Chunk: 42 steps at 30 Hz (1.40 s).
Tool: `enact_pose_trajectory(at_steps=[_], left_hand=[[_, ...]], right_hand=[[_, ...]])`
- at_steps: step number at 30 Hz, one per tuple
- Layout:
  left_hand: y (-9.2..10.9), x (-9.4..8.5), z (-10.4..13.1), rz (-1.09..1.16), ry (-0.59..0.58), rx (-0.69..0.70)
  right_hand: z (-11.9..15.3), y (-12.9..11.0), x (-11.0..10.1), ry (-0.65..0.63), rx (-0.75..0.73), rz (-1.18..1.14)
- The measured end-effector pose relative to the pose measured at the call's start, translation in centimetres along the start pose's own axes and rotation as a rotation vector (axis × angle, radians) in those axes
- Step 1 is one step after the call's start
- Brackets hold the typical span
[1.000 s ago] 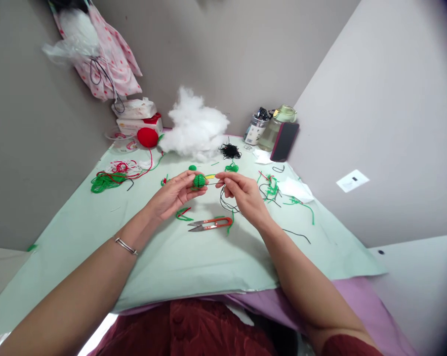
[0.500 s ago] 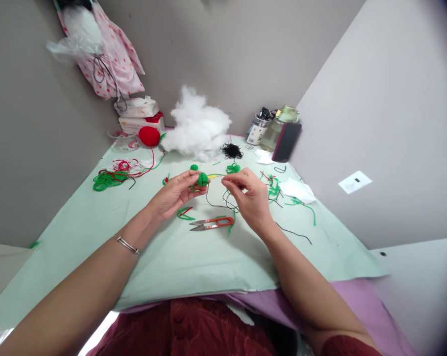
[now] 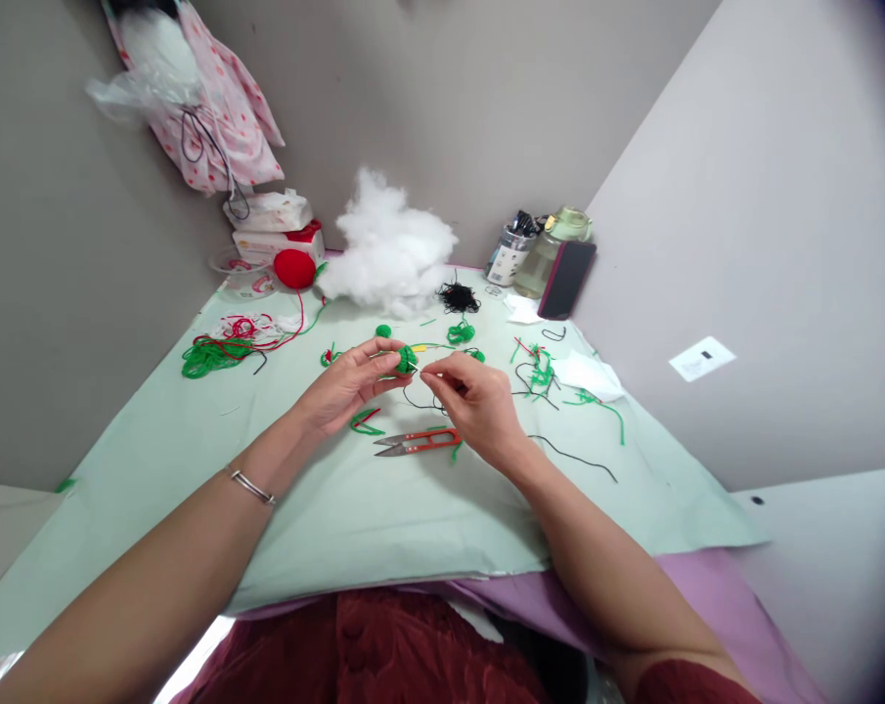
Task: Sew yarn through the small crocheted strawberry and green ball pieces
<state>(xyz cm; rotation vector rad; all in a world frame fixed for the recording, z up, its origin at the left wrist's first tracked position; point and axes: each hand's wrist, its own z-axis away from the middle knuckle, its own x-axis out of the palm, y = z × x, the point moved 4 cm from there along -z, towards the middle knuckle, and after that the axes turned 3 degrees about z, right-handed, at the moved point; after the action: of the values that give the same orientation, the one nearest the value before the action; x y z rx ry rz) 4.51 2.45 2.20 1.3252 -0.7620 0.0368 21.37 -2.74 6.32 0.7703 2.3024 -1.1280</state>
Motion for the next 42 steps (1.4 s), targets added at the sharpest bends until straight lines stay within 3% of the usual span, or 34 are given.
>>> enact_pose_trajectory(at_steps=[12, 23, 34, 42], left_hand=[[0.2, 0.0, 0.1, -0.062, 0.018, 0.01], [-0.1, 0.5, 0.1, 0.011, -0.035, -0.02], [0.0, 0.9, 0.3, 0.006, -0.07, 0.009], [-0.4, 1.2, 0.2, 0.009, -0.011, 0.057]], right_hand=[[0.0, -0.1, 0.0, -0.029, 0.025, 0.019], [-0.4, 1.1, 0.5, -0.095, 0.204, -0.36], [-0.9, 2.0, 0.5, -0.13, 0.155, -0.435], [-0.7, 2.4, 1.3, -0.101, 0.274, -0.505]])
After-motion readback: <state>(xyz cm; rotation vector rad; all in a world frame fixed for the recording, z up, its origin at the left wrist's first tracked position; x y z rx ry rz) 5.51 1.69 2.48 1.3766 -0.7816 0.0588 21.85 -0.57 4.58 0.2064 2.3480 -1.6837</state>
